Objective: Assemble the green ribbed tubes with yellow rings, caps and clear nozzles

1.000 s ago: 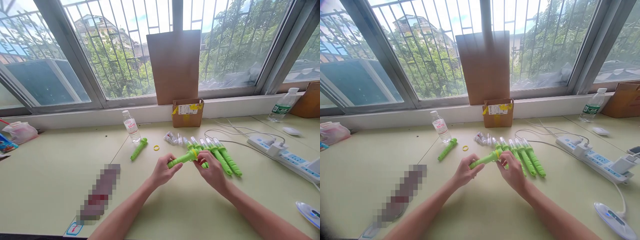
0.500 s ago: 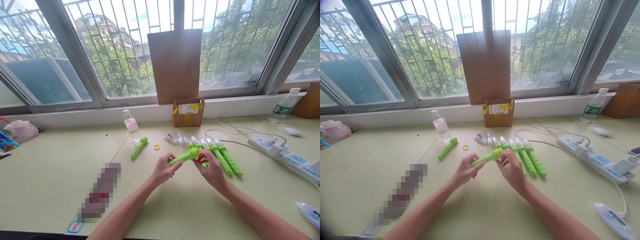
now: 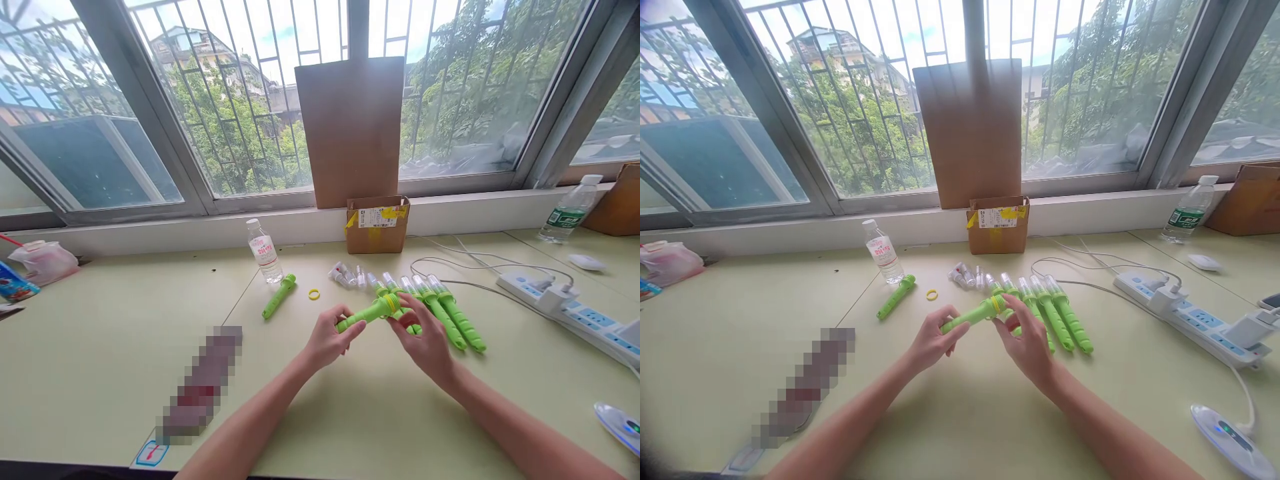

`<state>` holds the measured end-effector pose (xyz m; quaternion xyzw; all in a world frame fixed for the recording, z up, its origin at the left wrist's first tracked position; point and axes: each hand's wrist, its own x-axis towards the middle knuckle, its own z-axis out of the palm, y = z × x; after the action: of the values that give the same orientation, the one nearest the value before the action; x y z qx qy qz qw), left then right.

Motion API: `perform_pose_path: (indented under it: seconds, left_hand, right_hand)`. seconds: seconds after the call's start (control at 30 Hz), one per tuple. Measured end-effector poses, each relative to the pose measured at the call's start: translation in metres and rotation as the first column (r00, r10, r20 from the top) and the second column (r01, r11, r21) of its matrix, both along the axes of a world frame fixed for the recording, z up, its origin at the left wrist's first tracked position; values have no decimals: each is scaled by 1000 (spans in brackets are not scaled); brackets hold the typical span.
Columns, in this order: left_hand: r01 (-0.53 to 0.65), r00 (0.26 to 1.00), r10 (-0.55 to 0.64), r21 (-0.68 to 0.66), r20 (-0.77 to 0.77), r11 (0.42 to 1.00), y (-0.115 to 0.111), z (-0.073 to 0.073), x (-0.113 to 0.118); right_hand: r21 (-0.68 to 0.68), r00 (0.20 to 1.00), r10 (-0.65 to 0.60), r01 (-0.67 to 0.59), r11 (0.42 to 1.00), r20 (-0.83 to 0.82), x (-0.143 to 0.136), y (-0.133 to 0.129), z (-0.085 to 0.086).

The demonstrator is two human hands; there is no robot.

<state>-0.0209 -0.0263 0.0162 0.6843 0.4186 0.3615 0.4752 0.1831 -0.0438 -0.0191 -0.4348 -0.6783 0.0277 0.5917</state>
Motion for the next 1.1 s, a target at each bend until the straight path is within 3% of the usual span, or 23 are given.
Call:
perform_pose_path:
  seconds: [0.27, 0.47, 0.83, 1.1]
  left_hand:
    - [-6, 1000, 6, -10, -12, 1000, 0, -1, 0]
    - [-8, 1000, 8, -21, 7, 1000, 1, 1, -1]
    - [16, 1000, -15, -36, 14, 999, 6, -1, -6]
    - [-1, 998, 3, 34, -65, 999, 4, -5, -3]
  right_hand:
    - [-16, 1000, -2, 3, 1000, 20, 3, 4, -5]
    - [-102, 999, 7, -11, 995, -39, 2, 0, -4]
    - [-10, 994, 108, -108, 994, -14, 1, -3, 7]
    - [-196, 964, 148, -192, 962, -220, 1, -5, 6]
